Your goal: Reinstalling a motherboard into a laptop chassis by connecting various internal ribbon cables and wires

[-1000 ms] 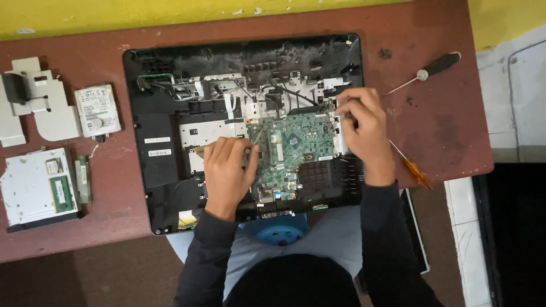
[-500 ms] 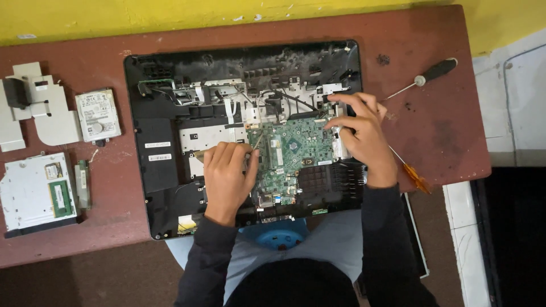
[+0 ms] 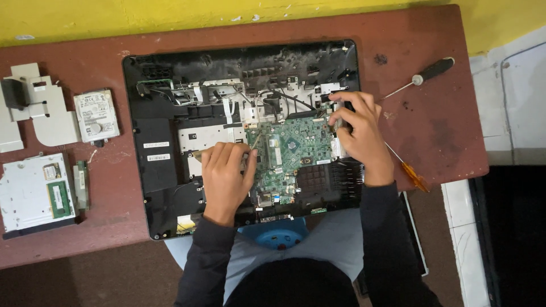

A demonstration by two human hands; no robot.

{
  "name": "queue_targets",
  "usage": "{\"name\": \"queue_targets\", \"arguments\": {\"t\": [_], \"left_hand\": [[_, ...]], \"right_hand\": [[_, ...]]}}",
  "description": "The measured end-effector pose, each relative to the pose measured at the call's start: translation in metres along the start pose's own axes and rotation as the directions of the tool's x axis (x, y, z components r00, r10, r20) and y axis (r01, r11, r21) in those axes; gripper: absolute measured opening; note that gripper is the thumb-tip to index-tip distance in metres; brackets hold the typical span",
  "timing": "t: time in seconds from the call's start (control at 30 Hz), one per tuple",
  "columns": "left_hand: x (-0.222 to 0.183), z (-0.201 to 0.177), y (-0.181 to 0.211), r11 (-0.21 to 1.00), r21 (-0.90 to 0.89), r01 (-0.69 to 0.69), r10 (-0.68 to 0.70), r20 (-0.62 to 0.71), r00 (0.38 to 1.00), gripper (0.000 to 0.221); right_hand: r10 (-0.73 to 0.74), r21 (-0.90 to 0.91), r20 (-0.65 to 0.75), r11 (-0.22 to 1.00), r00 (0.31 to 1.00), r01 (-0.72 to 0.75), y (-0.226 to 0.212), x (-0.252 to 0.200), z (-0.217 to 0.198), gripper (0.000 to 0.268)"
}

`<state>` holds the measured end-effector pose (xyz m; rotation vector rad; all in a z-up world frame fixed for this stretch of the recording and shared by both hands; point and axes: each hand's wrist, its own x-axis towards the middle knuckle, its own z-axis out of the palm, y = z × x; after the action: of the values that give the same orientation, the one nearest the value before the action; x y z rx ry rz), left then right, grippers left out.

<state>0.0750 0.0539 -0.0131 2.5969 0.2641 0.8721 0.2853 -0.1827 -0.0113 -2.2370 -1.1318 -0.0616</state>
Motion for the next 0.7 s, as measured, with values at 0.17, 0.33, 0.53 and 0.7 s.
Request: {"name": "queue_targets", "arguments": {"t": [0.17,0.33,0.53,0.7], "left_hand": [[0.002,-0.002,0.001,1.0,-0.01,0.01,-0.01,-0.014,1.0,0.012],[0.0,0.0,0.0,1.0,-0.014,0.003,-0.003,-0.016,1.0,0.012],[0.002,-0.003,0.002,1.0,-0.021,0.002,-0.002,-0.019,1.0,0.012],[0.002,-0.003,0.002,1.0,-0.016,0.013,-0.013,-0.017,1.0,0.012]], "right_hand": [[0.004,0.041,-0.002,0.999,1.0,-0.004,-0.002,0.002,-0.001,0.028],[0.029,0.098,-0.01,0.995,1.0,-0.028,0.004,0.001,0.0,0.032],[-0.005,0.117,-0.039,0.993,0.999,0.009,0.006,0.001,0.001,0.03],[-0.015,0.121,-0.051,0.992,0.999,0.022,0.003,0.002,0.0,0.032]]}}
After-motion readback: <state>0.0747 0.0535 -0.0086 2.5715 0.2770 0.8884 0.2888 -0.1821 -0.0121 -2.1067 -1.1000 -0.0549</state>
